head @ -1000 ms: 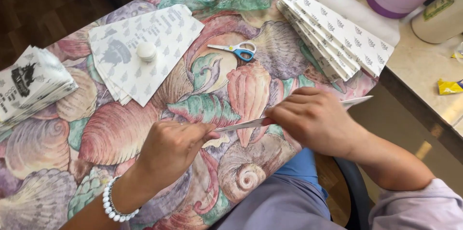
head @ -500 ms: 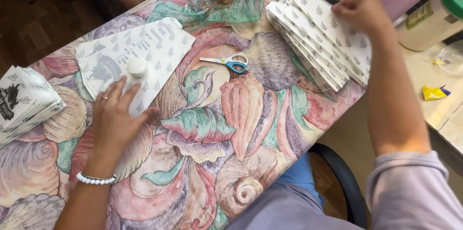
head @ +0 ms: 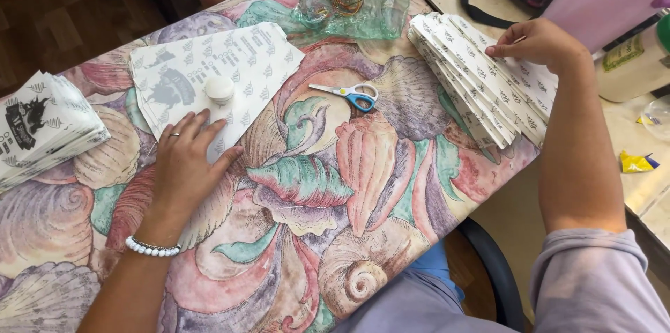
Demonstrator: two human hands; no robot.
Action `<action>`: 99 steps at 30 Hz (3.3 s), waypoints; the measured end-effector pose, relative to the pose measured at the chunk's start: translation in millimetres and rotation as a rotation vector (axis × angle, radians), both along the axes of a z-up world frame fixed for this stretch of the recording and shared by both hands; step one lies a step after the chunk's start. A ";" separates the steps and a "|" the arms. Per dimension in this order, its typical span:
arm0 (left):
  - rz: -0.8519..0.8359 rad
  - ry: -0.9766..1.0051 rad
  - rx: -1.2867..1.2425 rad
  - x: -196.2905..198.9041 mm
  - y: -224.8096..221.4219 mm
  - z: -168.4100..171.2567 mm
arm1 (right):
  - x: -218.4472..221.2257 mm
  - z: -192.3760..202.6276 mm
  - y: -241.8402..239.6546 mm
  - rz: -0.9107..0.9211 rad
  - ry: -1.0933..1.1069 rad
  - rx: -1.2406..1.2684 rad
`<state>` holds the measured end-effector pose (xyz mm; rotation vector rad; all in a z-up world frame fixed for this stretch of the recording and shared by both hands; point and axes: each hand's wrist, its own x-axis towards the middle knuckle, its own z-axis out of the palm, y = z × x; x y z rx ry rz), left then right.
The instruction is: Folding printed paper sheets into triangular sleeves and stacking them on a table.
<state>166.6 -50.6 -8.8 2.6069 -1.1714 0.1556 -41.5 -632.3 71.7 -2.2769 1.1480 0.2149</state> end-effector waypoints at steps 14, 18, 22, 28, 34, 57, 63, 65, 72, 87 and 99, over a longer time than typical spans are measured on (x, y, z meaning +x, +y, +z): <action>-0.149 -0.225 -0.345 -34.5 -40.3 43.8 | -19.8 40.1 97.9 0.231 -0.576 0.150; -0.354 -0.076 -0.525 -59.3 -96.1 61.9 | 8.9 39.2 168.2 0.492 -0.389 0.107; -0.444 -0.025 -0.465 -72.6 -139.6 50.7 | 7.1 19.6 96.5 0.390 -0.532 -0.025; -0.758 -0.010 -0.254 -93.6 -188.5 20.5 | -15.4 8.2 -0.4 0.127 -0.017 -0.245; -0.832 -0.078 0.067 -107.5 -217.7 -13.8 | -11.1 -9.3 -23.5 0.101 0.037 -0.136; -0.819 -0.225 -0.102 -126.2 -215.1 -29.7 | -57.0 52.5 68.2 0.370 -0.129 -0.498; -0.820 -0.097 0.007 -128.6 -212.4 -18.9 | -48.1 17.6 57.8 0.244 -0.064 -0.234; -0.819 -0.111 -0.011 -129.9 -213.4 -19.6 | -49.4 17.4 61.4 0.216 -0.084 -0.204; -0.837 -0.194 -0.064 -131.1 -216.6 -24.9 | -28.2 28.6 83.6 0.069 0.111 -0.035; -0.803 -0.005 -0.149 -113.7 -218.8 -30.5 | -54.5 62.3 87.0 0.172 -0.402 0.296; -0.516 0.270 -0.462 -35.1 -178.2 28.6 | -31.7 -30.0 183.2 0.634 -0.120 -0.001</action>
